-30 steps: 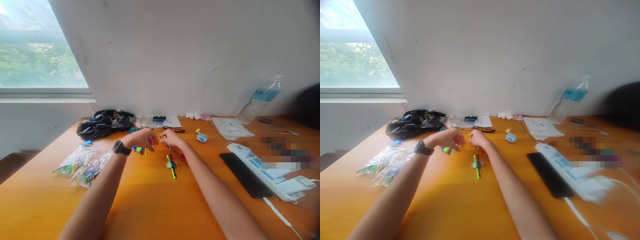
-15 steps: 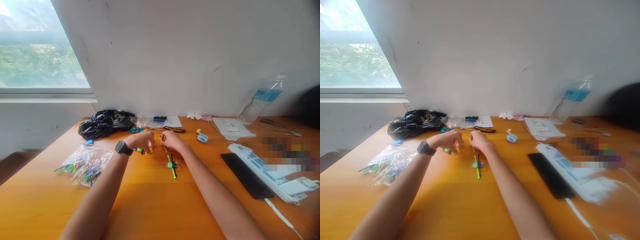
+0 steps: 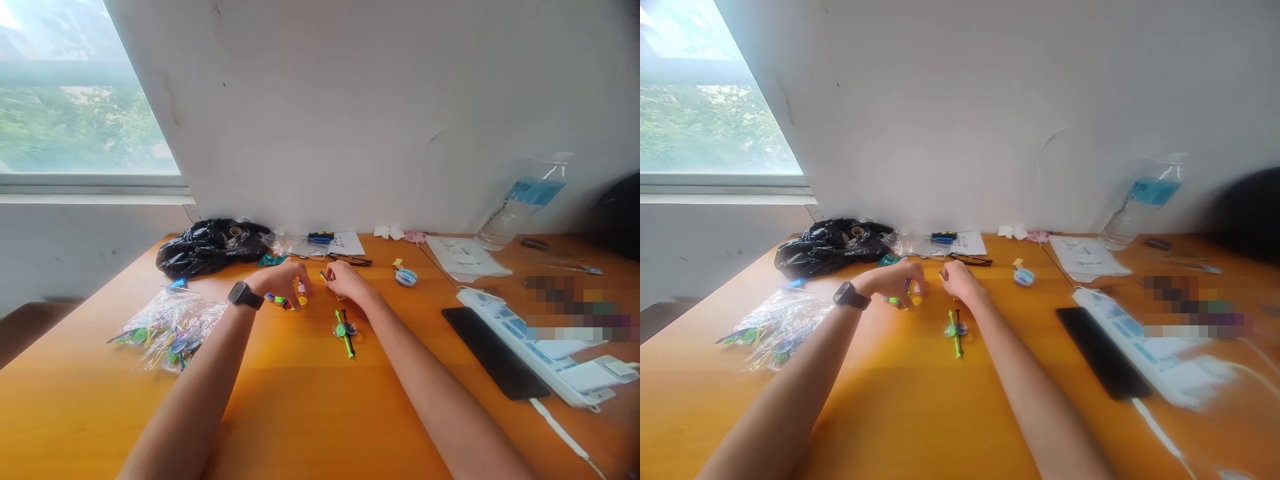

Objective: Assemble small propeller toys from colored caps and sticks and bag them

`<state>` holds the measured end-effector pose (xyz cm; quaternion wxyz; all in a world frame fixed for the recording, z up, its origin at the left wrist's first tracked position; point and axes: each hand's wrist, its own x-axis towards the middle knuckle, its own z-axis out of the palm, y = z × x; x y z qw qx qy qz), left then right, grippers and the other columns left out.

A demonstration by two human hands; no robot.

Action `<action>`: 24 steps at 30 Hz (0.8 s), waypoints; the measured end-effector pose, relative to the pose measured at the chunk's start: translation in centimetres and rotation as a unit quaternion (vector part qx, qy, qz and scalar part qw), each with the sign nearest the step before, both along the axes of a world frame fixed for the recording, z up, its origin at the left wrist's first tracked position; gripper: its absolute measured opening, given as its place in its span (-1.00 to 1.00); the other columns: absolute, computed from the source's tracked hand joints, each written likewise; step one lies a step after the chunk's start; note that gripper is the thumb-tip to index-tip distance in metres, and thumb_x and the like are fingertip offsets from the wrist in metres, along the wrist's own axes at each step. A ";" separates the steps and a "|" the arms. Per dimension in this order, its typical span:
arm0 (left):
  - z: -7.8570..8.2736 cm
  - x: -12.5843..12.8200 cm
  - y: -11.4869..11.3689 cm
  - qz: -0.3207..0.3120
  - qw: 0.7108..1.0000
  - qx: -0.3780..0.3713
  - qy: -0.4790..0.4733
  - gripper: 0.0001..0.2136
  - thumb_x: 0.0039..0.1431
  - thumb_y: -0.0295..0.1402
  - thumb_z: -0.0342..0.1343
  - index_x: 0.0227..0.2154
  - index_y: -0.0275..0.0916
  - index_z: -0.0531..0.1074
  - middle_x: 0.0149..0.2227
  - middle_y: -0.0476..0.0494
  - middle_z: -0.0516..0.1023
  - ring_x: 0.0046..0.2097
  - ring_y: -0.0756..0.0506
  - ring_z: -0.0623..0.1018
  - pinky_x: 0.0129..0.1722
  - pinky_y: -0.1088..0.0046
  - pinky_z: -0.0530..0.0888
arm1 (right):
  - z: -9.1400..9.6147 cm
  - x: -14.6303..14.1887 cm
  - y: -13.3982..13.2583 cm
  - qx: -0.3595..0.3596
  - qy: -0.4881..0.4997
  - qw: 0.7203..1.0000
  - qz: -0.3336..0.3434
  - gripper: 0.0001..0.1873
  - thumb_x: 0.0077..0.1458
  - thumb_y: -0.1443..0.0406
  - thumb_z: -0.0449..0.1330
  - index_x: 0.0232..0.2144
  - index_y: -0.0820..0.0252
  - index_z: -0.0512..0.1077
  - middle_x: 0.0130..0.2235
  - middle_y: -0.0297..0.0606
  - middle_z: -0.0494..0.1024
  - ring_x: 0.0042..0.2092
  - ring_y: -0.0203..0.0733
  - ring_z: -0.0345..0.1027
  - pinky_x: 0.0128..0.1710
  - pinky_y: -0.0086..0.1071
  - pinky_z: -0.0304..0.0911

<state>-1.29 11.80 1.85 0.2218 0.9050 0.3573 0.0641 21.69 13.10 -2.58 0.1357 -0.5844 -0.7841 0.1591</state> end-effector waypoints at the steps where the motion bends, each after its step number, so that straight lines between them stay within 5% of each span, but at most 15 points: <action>1: -0.1 -0.1 0.2 0.001 1.000 0.018 -0.002 -0.76 -0.16 -0.29 0.49 -0.33 -0.05 0.70 -0.13 -0.15 0.60 -0.03 -0.24 0.56 0.12 0.20 0.45 | -0.1 0.0 0.1 -0.001 0.003 1.000 0.001 -0.86 0.09 0.41 0.35 -0.28 0.17 0.48 -0.12 -0.18 0.55 -0.18 -0.20 0.41 -0.29 -0.44 0.15; 5: -0.8 -0.3 0.9 0.010 0.998 0.053 -0.019 -0.60 -0.20 -0.25 0.51 -0.20 -0.07 0.68 -0.04 -0.17 0.59 0.09 -0.31 0.50 0.10 0.27 0.43 | -0.1 0.0 0.0 -0.012 0.011 1.000 0.002 -0.84 0.07 0.45 0.33 -0.28 0.17 0.48 -0.16 -0.19 0.58 -0.26 -0.23 0.40 -0.36 -0.44 0.13; 12: -1.5 -0.6 1.1 0.036 0.999 -0.003 -0.033 -0.62 -0.17 -0.27 0.51 -0.19 -0.05 0.68 -0.10 -0.09 0.64 -0.15 -0.15 0.59 -0.20 0.40 0.45 | 2.7 0.7 -0.8 -0.036 0.011 0.999 0.031 -0.86 -0.02 0.36 0.41 -0.40 0.14 0.51 -0.27 -0.22 0.61 -0.34 -0.21 0.41 -0.40 -0.40 0.13; 19: -0.2 -0.6 0.3 0.066 0.997 0.004 -0.027 -0.56 -0.12 -0.21 0.48 -0.10 -0.10 0.65 -0.04 -0.14 0.65 -0.11 -0.17 0.60 -0.17 0.44 0.46 | 6.8 0.6 -3.6 -0.281 -0.058 0.951 0.117 -0.63 -0.45 0.14 0.61 -0.68 0.13 0.52 -0.67 -0.34 0.45 -0.60 -0.23 0.30 -0.56 -0.38 0.06; 24: 1.3 -0.8 0.0 0.087 0.994 0.038 -0.059 -0.64 0.04 -0.20 0.38 -0.08 -0.15 0.64 -0.05 -0.16 0.67 -0.07 -0.18 0.60 -0.10 0.41 0.47 | 7.2 -0.4 -4.4 -0.336 -0.136 0.921 0.141 -0.72 -0.39 0.22 0.57 -0.66 0.16 0.55 -0.62 -0.30 0.51 -0.60 -0.21 0.31 -0.56 -0.36 0.09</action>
